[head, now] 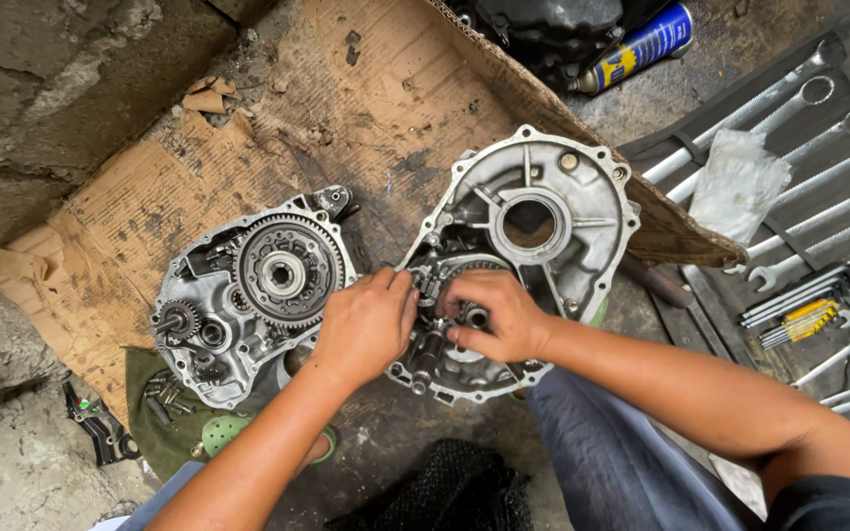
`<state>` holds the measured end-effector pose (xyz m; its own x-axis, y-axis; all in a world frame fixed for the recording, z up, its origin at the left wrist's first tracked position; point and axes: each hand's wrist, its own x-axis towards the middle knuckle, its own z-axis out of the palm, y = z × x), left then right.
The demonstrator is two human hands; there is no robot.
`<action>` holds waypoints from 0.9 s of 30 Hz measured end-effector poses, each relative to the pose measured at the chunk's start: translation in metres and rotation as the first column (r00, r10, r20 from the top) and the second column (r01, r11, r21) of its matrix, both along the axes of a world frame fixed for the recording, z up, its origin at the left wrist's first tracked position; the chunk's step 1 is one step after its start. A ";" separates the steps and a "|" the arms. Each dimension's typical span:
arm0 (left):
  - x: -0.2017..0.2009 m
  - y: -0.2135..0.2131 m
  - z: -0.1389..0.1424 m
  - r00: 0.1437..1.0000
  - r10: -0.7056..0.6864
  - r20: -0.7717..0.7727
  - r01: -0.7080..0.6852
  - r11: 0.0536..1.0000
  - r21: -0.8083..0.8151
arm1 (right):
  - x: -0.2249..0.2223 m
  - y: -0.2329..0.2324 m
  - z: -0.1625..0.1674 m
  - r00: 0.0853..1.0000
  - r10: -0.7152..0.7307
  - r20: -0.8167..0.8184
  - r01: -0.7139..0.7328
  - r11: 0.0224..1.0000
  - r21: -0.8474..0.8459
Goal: The person sits on the floor and assembles internal gears and shafts into a split engine casing. They rotate and align multiple gears, insert shafts, and use a hammer and punch to seat components. The person also flips the casing halves and handles a separate metal housing part.
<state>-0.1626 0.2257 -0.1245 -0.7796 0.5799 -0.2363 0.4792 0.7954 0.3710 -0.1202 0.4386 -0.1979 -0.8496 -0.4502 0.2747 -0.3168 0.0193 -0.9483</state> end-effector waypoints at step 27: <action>-0.010 -0.016 -0.015 0.886 0.336 0.319 -0.349 0.937 -0.018 | 0.012 -0.016 -0.010 0.975 -0.192 -0.107 0.205 0.971 0.120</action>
<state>-0.1723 0.2094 -0.1392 -0.8210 0.3041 -0.4832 0.0338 0.8708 0.4905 -0.1081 0.4223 -0.2079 -0.8986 -0.3122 0.3083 -0.3822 0.2116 -0.8995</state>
